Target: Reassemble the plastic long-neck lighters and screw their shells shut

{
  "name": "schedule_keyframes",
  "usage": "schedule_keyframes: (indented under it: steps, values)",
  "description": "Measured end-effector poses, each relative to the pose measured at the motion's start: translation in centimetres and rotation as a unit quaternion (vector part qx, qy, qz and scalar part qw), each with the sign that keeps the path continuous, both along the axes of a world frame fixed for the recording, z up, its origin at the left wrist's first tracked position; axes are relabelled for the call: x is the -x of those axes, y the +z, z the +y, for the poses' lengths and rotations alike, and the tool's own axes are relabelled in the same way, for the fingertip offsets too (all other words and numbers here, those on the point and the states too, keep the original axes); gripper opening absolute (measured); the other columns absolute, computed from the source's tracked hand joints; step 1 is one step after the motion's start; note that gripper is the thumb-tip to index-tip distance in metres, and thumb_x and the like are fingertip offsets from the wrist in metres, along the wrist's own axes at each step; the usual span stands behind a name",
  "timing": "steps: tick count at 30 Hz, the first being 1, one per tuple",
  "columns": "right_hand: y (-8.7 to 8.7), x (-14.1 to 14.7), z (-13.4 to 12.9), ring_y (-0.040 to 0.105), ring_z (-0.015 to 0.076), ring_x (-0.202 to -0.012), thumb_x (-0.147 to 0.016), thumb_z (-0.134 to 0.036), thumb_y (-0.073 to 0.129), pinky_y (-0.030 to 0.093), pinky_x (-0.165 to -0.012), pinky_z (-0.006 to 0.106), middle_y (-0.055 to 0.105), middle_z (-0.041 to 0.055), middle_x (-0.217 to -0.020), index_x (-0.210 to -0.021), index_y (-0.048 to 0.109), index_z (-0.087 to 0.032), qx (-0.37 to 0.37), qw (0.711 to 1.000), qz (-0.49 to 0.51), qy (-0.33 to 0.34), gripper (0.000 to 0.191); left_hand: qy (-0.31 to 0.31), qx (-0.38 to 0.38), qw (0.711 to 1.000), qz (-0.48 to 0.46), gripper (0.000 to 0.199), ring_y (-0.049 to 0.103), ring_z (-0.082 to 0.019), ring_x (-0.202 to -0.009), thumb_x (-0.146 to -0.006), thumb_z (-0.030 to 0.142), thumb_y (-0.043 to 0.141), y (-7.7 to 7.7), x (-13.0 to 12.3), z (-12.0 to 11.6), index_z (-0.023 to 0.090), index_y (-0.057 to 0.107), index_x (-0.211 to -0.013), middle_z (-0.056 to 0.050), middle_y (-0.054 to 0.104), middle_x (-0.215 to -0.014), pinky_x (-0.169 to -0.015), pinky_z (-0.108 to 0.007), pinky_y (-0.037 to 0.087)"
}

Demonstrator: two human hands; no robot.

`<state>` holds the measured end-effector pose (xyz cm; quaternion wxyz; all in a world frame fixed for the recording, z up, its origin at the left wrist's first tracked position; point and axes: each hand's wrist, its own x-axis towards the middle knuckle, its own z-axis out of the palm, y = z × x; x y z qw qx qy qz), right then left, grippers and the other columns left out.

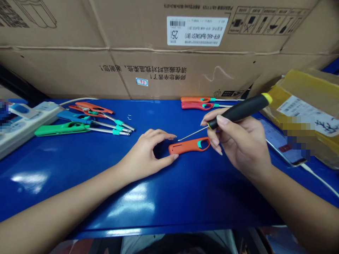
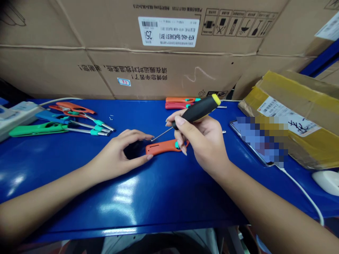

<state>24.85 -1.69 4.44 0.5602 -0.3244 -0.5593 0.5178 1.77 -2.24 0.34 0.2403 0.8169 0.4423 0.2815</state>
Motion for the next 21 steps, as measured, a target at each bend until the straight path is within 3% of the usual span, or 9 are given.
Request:
schedule_keyframes:
  steps: [7, 14, 21]
  values:
    - [0.5, 0.3, 0.0, 0.051, 0.0081, -0.042, -0.088, -0.034, 0.073, 0.043, -0.031, 0.021, 0.067, -0.0034, -0.08, -0.108, 0.054, -0.027, -0.017, 0.999, 0.002, -0.037, 0.029, -0.046, -0.009, 0.999, 0.026, 0.043, 0.061, -0.024, -0.104, -0.085, 0.039, 0.076, -0.8, -0.5, -0.3, 0.019, 0.068, -0.122, -0.009, 0.071, -0.112, -0.096, -0.042, 0.047]
    - [0.5, 1.0, -0.9, 0.05, 0.0078, -0.042, -0.092, -0.044, 0.067, 0.04, -0.034, 0.022, 0.061, -0.0066, -0.071, -0.1, 0.05, -0.029, -0.023, 0.999, -0.023, -0.005, 0.024, -0.086, -0.013, 0.996, 0.031, 0.036, 0.058, -0.023, -0.102, -0.087, 0.041, 0.074, -0.7, -1.4, -1.6, 0.021, 0.07, -0.117, -0.007, 0.068, -0.109, -0.095, -0.041, 0.044]
    - [-0.3, 1.3, -1.8, 0.054, 0.0095, -0.044, -0.093, -0.043, 0.064, 0.045, -0.038, 0.026, 0.064, -0.004, -0.076, -0.102, 0.051, -0.031, -0.021, 0.998, -0.048, 0.028, 0.02, -0.068, -0.021, 0.996, 0.048, 0.037, 0.056, -0.024, -0.103, -0.086, 0.047, 0.074, -0.8, -1.5, -1.9, 0.022, 0.071, -0.113, -0.007, 0.066, -0.108, -0.093, -0.041, 0.042]
